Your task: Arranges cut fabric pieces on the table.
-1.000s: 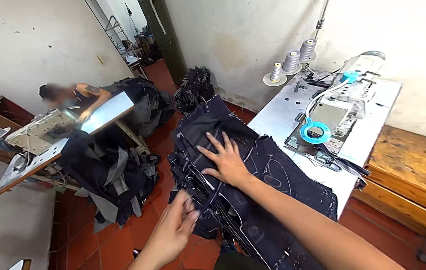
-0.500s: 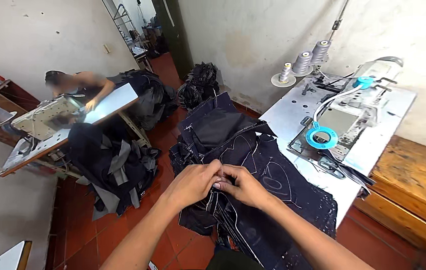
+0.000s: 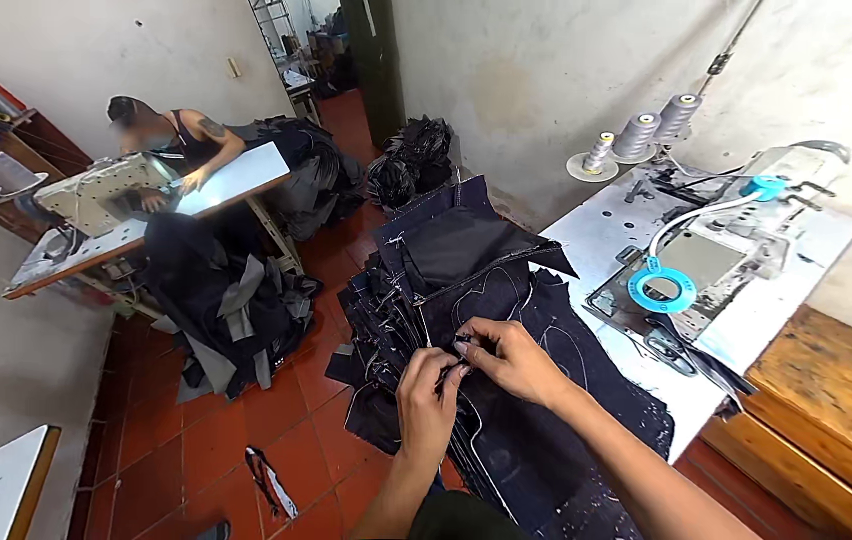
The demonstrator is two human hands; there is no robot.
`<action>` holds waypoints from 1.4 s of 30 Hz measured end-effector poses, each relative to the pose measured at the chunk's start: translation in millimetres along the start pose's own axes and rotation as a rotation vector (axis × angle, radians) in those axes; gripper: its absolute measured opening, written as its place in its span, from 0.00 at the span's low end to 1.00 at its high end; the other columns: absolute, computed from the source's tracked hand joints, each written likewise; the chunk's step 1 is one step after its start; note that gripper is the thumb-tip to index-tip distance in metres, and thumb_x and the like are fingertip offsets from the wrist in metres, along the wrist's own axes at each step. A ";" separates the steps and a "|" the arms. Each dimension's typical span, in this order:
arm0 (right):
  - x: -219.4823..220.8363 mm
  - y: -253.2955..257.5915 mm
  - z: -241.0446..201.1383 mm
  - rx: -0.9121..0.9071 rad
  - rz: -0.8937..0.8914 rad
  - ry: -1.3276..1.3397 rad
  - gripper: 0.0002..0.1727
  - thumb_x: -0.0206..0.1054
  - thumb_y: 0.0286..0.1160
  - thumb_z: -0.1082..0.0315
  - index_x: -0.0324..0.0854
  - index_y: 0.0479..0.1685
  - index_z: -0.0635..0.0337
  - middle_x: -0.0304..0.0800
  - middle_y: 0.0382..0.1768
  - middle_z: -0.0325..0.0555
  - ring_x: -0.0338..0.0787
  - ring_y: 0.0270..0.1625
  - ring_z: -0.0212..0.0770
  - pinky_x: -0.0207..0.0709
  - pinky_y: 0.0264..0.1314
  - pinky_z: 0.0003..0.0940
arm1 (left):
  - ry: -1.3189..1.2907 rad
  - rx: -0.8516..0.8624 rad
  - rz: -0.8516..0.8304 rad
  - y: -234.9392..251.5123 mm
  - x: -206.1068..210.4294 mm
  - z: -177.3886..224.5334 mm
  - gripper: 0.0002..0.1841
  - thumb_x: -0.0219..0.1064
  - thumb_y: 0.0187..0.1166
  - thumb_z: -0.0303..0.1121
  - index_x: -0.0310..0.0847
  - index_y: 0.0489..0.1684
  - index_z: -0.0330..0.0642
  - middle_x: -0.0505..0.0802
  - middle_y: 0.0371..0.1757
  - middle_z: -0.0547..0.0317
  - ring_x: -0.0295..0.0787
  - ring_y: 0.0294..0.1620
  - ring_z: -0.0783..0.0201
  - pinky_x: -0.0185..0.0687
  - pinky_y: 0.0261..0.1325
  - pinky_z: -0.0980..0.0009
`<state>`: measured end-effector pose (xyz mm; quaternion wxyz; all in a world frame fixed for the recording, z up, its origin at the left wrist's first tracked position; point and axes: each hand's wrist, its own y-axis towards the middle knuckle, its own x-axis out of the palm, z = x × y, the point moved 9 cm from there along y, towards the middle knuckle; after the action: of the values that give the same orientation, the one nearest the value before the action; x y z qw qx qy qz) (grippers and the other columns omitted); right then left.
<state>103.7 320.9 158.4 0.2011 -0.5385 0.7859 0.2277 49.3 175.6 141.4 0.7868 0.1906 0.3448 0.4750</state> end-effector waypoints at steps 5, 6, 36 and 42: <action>0.8 4.7 7.9 -0.046 0.028 0.057 0.15 0.70 0.79 0.51 0.89 0.40 0.54 0.87 0.37 0.35 0.84 0.39 0.26 0.79 0.46 0.25 | -0.011 -0.192 -0.168 13.7 3.3 -7.8 0.10 0.78 0.72 0.37 0.92 0.40 0.40 0.93 0.46 0.56 0.91 0.44 0.70 0.89 0.49 0.74; 3.8 5.8 13.3 -0.033 0.034 0.093 0.15 0.70 0.79 0.51 0.89 0.39 0.53 0.87 0.40 0.35 0.85 0.43 0.27 0.80 0.49 0.26 | -0.009 -0.179 -0.203 15.5 4.9 -8.9 0.10 0.77 0.73 0.38 0.93 0.38 0.40 0.92 0.48 0.55 0.91 0.46 0.68 0.89 0.51 0.72; -165.3 -53.7 -37.9 -0.186 0.358 0.921 0.10 0.57 0.90 0.59 0.80 0.38 0.45 0.77 0.28 0.34 0.78 0.26 0.26 0.79 0.32 0.21 | 0.202 0.018 -0.616 -11.5 66.3 -19.8 0.26 0.63 0.81 0.59 0.87 0.65 0.52 0.93 0.58 0.56 0.88 0.60 0.52 0.75 0.62 0.42; -116.7 -36.9 41.7 0.138 0.056 -0.968 0.13 0.83 0.57 0.62 0.91 0.41 0.53 0.83 0.47 0.53 0.87 0.51 0.56 0.84 0.37 0.49 | 0.464 0.177 -0.141 27.8 28.6 -17.4 0.13 0.78 0.69 0.42 0.95 0.46 0.47 0.92 0.53 0.42 0.90 0.52 0.39 0.84 0.54 0.43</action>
<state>180.8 421.3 184.7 0.5722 -0.3348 0.6298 0.4048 28.4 213.5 136.5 0.6982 0.1201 0.5686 0.4182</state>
